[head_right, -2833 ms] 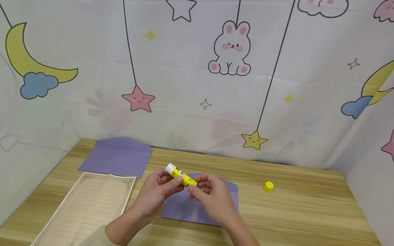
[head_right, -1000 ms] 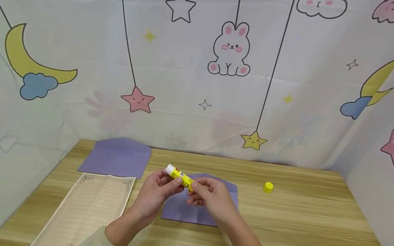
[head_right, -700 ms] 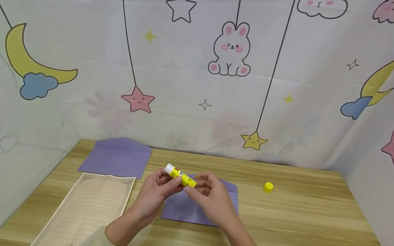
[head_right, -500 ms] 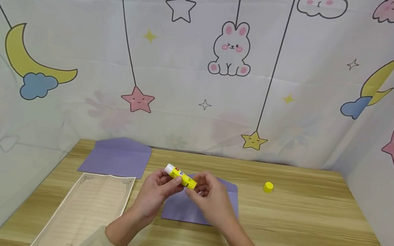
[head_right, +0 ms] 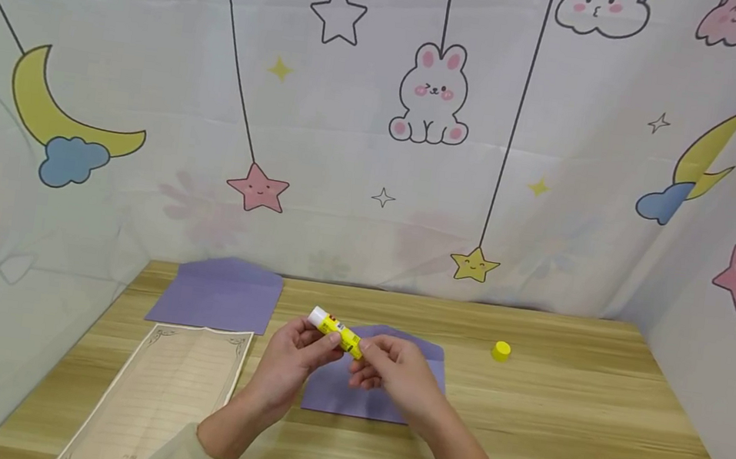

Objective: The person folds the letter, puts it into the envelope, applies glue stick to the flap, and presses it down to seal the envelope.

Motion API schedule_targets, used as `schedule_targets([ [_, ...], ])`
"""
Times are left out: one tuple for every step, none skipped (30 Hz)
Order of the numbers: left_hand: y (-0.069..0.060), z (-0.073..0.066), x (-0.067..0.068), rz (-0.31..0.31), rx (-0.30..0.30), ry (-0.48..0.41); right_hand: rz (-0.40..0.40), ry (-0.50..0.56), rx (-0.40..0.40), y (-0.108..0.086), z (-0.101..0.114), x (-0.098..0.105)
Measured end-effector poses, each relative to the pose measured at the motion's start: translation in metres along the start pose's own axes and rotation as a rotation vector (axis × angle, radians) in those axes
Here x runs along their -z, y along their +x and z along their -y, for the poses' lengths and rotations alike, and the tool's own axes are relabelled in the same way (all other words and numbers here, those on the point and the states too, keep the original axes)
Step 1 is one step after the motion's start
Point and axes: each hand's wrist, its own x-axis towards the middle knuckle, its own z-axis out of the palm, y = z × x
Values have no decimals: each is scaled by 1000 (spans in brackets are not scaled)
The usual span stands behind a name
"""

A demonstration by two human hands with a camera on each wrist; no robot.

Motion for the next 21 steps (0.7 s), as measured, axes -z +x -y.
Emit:
schedule_targets([
  [0,0,0,-2,0,2,-16,-37,18,0,0,-1],
  [0,0,0,-3,0,3,-35,-79,43,0,0,-2],
  [0,-1,1,-4,2,4,-61,-126,72,0,-1,-3],
  [0,-1,1,-4,1,5,-88,-174,107,-1,-1,-5],
  [0,-2,1,-6,5,1,-114,-220,141,-1,-1,-6],
  [0,-2,1,-5,5,0,-136,-259,172,-1,-1,-7],
  [0,-3,1,-5,8,-3,-155,-289,204,-1,-1,-8],
  [0,-3,1,-4,7,-4,-171,-314,232,-1,-1,-9],
  [0,-3,1,-2,6,-6,-181,-335,256,-1,-1,-10],
  [0,-3,1,-1,5,-7,-185,-349,273,-1,-1,-11],
  [0,-2,1,-1,6,-9,-184,-355,286,-1,-1,-11],
  [0,-2,1,0,4,-8,-179,-355,295,-1,-1,-10],
  [0,-2,1,1,4,-7,-171,-350,298,-1,-2,-10],
  [-1,-2,1,1,3,-6,-159,-335,293,-1,-2,-9],
  [-1,-2,1,1,4,-6,-146,-320,280,-1,-3,-8],
  [-1,-2,1,0,6,-5,-133,-301,260,0,-3,-7],
  [-1,-2,1,0,7,-5,-117,-277,236,0,-4,-6],
  [-1,-2,0,0,6,-4,-100,-250,209,0,-4,-5],
  [-1,-2,0,0,3,-3,-82,-219,177,1,-4,-4],
  [-1,-2,0,0,2,-3,-62,-176,144,1,-3,-3],
  [0,-1,-1,0,1,-2,-42,-135,112,1,-3,-2],
])
